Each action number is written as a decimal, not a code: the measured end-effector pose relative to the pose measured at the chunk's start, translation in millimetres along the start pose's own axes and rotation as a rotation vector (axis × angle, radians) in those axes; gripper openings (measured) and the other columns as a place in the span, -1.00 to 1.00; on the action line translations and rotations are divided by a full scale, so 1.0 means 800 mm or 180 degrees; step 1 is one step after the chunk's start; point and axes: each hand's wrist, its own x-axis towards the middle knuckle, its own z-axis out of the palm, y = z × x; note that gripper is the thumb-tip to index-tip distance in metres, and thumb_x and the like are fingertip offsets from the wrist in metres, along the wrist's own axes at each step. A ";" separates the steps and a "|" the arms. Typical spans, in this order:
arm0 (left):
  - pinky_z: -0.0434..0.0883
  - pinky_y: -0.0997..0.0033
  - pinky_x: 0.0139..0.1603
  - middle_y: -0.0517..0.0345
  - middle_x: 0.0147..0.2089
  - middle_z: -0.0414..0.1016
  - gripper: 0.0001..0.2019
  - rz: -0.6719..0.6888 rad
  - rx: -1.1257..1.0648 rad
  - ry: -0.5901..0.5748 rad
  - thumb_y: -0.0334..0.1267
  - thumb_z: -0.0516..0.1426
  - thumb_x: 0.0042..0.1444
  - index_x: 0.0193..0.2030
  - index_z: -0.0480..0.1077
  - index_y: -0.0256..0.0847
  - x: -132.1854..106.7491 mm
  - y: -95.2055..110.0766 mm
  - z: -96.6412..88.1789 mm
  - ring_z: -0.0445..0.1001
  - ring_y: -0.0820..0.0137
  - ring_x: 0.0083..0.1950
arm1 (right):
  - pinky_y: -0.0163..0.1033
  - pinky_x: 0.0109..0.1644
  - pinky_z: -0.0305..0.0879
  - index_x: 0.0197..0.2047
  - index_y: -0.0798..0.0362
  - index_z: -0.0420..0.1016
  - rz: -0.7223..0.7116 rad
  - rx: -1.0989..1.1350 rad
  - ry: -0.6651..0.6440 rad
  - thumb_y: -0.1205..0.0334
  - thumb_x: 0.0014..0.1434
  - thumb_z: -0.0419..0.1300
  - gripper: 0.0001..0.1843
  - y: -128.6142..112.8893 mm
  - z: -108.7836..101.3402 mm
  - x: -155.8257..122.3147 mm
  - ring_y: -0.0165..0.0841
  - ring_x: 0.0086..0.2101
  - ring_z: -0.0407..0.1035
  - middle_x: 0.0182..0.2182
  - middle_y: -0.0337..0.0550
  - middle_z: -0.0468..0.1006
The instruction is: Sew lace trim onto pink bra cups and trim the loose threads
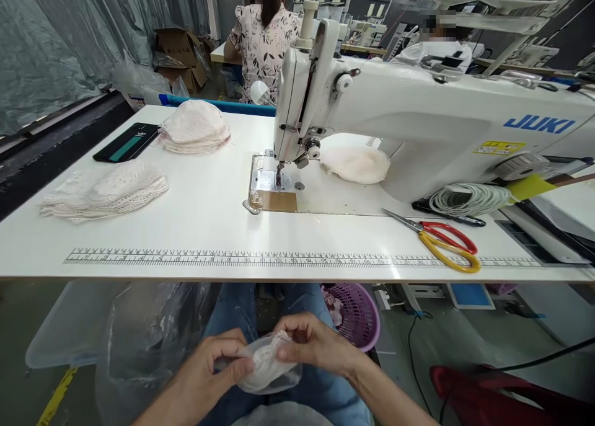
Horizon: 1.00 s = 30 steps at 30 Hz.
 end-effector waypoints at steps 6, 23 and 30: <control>0.17 0.51 -0.35 0.23 -0.46 0.30 -0.59 -0.0152 -0.0270 -0.0203 0.09 0.07 0.10 -0.45 0.44 -0.25 -0.009 0.007 -0.011 0.22 0.42 -0.40 | -0.39 -0.44 0.12 -0.46 0.17 0.53 0.0082 -0.0166 0.0088 0.08 -0.27 0.46 -0.63 -0.011 0.011 0.008 -0.53 -0.54 0.22 -0.57 -0.30 0.43; 0.14 0.52 -0.45 0.21 -0.55 0.38 -0.77 -0.0883 -0.0616 -0.0319 -0.17 0.14 0.00 -0.38 0.59 -0.25 -0.020 0.004 -0.016 0.18 0.47 -0.48 | -0.37 -0.37 0.25 -0.48 0.17 0.47 0.0273 0.0260 0.0294 0.12 -0.21 0.46 -0.65 0.002 -0.019 -0.007 -0.50 -0.50 0.34 -0.55 -0.26 0.48; 0.18 0.54 -0.41 0.23 -0.54 0.45 -0.81 -0.0767 -0.0605 -0.0301 -0.31 0.13 -0.04 -0.39 0.60 -0.25 -0.022 0.001 -0.022 0.28 0.46 -0.46 | -0.34 -0.36 0.26 -0.48 0.17 0.47 0.0340 0.0202 0.0267 0.08 -0.24 0.46 -0.62 -0.001 -0.012 -0.007 -0.49 -0.52 0.34 -0.55 -0.26 0.47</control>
